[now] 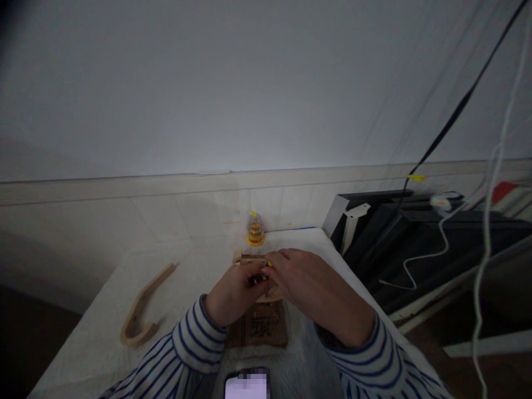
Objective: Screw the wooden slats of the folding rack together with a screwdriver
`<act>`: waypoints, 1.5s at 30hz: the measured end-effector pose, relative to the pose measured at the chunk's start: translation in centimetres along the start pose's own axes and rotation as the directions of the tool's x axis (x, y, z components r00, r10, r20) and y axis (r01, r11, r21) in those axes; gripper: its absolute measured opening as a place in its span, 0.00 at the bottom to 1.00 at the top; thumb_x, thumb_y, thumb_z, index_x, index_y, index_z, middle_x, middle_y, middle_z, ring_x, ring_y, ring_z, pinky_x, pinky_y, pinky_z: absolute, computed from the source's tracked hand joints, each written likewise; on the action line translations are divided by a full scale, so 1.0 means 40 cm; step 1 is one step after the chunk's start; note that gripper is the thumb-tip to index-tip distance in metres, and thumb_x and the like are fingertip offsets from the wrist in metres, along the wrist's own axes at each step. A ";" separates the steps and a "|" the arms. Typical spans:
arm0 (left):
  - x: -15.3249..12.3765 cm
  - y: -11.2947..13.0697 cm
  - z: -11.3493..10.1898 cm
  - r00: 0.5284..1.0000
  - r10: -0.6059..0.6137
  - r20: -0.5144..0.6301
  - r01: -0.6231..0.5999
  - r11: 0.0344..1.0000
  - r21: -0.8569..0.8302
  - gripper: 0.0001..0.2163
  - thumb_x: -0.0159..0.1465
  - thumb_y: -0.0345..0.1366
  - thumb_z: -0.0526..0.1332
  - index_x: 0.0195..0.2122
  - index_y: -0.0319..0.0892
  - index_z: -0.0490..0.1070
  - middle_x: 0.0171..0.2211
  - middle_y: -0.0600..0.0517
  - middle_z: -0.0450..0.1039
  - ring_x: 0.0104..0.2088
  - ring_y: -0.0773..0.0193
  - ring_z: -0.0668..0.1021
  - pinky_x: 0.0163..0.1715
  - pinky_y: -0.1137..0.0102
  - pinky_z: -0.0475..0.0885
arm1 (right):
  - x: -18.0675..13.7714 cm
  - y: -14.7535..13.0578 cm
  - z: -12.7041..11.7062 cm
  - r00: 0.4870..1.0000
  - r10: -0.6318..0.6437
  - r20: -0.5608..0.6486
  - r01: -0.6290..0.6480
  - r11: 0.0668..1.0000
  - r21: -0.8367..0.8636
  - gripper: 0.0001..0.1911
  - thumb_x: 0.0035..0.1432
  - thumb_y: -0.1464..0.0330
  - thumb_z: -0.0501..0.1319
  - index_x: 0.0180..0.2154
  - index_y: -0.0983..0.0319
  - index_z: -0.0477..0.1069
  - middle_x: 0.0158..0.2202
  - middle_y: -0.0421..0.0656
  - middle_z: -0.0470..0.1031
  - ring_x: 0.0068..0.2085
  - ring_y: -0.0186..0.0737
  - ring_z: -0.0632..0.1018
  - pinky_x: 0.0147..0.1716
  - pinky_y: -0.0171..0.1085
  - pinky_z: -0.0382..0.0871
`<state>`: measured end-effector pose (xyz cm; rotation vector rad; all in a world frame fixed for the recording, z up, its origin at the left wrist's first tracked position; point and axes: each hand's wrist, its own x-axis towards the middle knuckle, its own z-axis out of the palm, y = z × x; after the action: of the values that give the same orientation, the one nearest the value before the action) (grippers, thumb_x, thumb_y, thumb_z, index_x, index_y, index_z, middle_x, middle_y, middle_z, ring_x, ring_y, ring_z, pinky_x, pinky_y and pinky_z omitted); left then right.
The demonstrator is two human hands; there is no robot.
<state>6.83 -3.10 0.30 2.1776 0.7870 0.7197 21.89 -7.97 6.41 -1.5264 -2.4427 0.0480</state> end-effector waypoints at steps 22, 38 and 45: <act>0.002 -0.021 -0.001 0.998 0.055 0.007 -0.055 0.998 0.029 0.04 0.60 0.32 0.59 0.33 0.41 0.73 0.32 0.53 0.75 0.35 0.65 0.75 0.36 0.73 0.67 | 0.006 0.011 0.006 0.999 -0.034 0.035 0.028 0.989 0.143 0.10 0.62 0.71 0.49 0.37 0.62 0.69 0.37 0.45 0.75 0.40 0.39 0.75 0.41 0.40 0.68; 0.003 -0.022 -0.011 0.992 0.098 0.081 -0.097 0.995 -0.028 0.06 0.63 0.32 0.55 0.36 0.41 0.72 0.38 0.51 0.75 0.40 0.63 0.75 0.41 0.72 0.67 | 0.006 0.005 0.013 1.000 -0.002 0.018 0.002 0.999 0.041 0.09 0.62 0.69 0.51 0.36 0.63 0.69 0.35 0.45 0.75 0.37 0.41 0.75 0.38 0.41 0.68; 0.002 -0.012 -0.006 0.999 0.042 0.026 -0.043 0.998 0.034 0.04 0.60 0.31 0.58 0.31 0.40 0.71 0.31 0.54 0.75 0.28 0.68 0.74 0.31 0.75 0.66 | 0.005 0.005 0.011 1.000 0.007 0.021 -0.008 0.999 0.054 0.08 0.62 0.70 0.51 0.36 0.63 0.69 0.35 0.45 0.74 0.37 0.41 0.75 0.38 0.41 0.68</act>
<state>6.57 -2.66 0.12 2.2364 0.7480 0.7035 21.89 -7.66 6.00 -1.5200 -2.4309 0.1308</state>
